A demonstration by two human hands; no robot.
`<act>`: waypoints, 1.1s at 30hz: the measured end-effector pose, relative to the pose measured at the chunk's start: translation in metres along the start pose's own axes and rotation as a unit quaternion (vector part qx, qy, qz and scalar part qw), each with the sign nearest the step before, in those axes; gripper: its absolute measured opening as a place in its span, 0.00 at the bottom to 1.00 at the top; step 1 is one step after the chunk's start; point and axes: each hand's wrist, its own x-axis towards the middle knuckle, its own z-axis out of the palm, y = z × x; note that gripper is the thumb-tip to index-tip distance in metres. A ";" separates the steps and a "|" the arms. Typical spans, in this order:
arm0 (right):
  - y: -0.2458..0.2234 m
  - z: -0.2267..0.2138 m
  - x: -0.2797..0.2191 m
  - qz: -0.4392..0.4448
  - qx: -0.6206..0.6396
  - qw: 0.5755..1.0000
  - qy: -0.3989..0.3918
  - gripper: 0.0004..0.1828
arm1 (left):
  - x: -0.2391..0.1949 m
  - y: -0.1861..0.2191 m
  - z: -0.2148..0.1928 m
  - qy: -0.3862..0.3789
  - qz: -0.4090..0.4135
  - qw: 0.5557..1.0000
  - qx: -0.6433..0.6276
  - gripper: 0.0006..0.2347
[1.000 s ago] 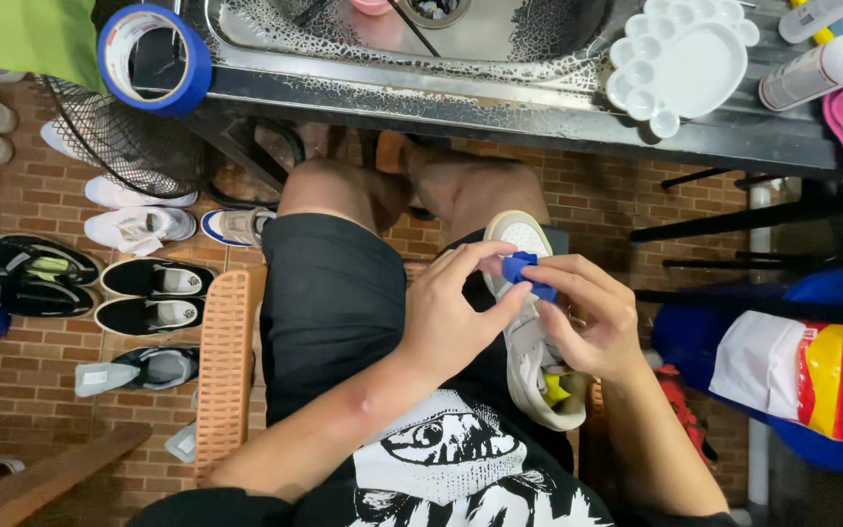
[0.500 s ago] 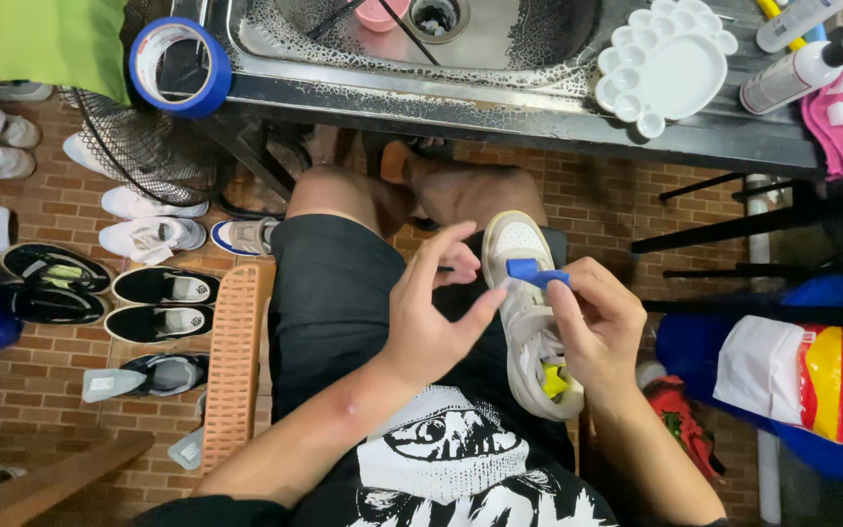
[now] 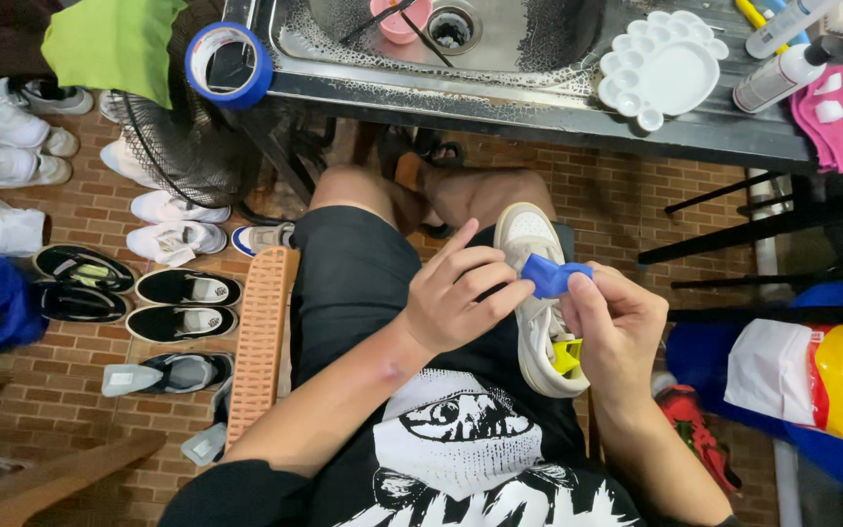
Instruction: The person applies blue tape to the sole of a white sneaker. They tear a piece of tape, smooth it onto the sole, and press it down firmly. The person repeats this process, adding another strip of tape to the same area.
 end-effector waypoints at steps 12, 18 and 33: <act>-0.020 -0.006 0.002 -0.013 -0.032 0.999 -0.022 0.20 | 0.029 0.013 -0.022 0.006 0.012 0.998 -0.063 0.03; -0.017 -0.009 -0.002 0.006 -0.038 0.999 -0.032 0.14 | 0.020 0.015 -0.024 0.023 -0.029 0.998 -0.052 0.03; -0.014 0.001 -0.008 -0.031 -0.061 0.997 -0.025 0.14 | 0.017 0.016 -0.025 0.025 -0.032 0.998 -0.044 0.06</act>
